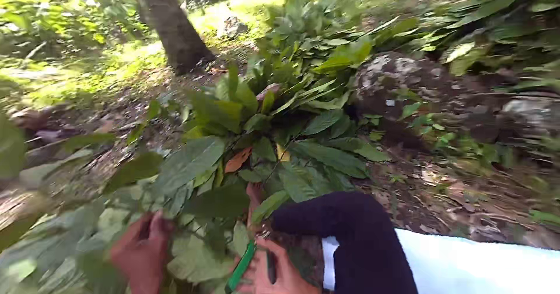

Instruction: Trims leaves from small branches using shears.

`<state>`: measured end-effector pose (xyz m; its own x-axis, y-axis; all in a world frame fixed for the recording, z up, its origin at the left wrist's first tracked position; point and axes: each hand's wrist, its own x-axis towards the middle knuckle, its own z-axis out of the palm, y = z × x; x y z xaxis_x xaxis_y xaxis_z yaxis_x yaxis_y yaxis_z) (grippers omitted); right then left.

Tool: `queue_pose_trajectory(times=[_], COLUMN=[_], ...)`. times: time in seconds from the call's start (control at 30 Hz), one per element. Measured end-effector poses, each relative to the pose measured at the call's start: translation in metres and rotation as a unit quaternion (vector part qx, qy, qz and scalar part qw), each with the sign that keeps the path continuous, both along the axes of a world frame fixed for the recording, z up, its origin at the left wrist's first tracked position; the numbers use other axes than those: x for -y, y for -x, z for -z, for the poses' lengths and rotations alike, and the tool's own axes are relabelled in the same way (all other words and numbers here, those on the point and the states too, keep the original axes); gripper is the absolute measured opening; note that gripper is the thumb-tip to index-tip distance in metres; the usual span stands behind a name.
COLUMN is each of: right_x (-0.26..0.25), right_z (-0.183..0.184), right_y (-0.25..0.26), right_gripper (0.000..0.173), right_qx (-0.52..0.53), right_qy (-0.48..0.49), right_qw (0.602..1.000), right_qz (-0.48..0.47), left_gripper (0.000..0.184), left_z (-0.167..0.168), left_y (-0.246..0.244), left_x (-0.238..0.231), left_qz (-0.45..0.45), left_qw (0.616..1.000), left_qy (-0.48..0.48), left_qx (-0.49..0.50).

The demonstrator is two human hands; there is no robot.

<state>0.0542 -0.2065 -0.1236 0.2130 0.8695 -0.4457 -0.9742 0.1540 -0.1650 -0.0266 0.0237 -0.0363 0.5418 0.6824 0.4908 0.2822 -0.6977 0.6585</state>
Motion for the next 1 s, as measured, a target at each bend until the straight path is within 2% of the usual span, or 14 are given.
queue_pose_trajectory(times=[0.07, 0.1, 0.13, 0.17, 0.23, 0.3, 0.37, 0.47, 0.63, 0.77, 1.0], right_x=[0.008, 0.013, 0.015, 0.013, 0.0, -0.015, -0.029, -0.04, -0.047, -0.051, -0.051], right_z=[-0.016, -0.025, -0.033, -0.038, -0.043, -0.052, -0.059, -0.061, -0.062, -0.065, -0.061], right_y=[0.009, 0.014, 0.018, 0.018, 0.008, -0.005, -0.014, -0.017, -0.015, -0.017, -0.023], right_gripper=[0.03, 0.028, 0.033, 0.04, 0.051, 0.059, 0.061, 0.056, 0.045, 0.043, 0.046], right_qx=[0.083, 0.173, 0.287, 0.409, 0.605, 0.692, 0.716, 0.7, 0.68, 0.68, 0.736], right_qy=[0.024, 0.039, 0.053, 0.065, 0.098, 0.141, 0.171, 0.175, 0.157, 0.154, 0.187], right_qw=[0.994, 0.978, 0.947, 0.899, 0.776, 0.677, 0.621, 0.611, 0.64, 0.64, 0.572], right_qz=[-0.067, -0.108, -0.134, -0.141, -0.15, -0.206, -0.271, -0.326, -0.322, -0.322, -0.311], left_gripper=[0.028, 0.026, 0.025, 0.024, 0.023, 0.022, 0.021, 0.019, 0.017, 0.017, 0.016], left_z=[-0.003, -0.004, -0.004, -0.005, -0.004, -0.004, -0.005, -0.008, -0.005, 0.0, 0.002], left_y=[0.002, 0.001, 0.002, 0.003, 0.007, 0.01, 0.012, 0.011, 0.009, 0.008, 0.008], left_x=[0.003, 0.002, 0.001, 0.0, 0.002, 0.004, 0.005, 0.009, 0.017, 0.019, 0.019], left_qz=[-0.088, -0.103, -0.107, -0.107, -0.104, -0.106, -0.106, -0.097, -0.1, -0.1, -0.096], left_qw=[0.996, 0.994, 0.993, 0.993, 0.993, 0.993, 0.993, 0.994, 0.995, 0.994, 0.995], left_qy=[0.014, 0.029, 0.039, 0.046, 0.052, 0.053, 0.048, 0.043, 0.018, -0.001, 0.006], left_qx=[0.001, 0.003, 0.007, 0.01, 0.012, 0.015, 0.019, 0.022, 0.024, 0.034, 0.035])
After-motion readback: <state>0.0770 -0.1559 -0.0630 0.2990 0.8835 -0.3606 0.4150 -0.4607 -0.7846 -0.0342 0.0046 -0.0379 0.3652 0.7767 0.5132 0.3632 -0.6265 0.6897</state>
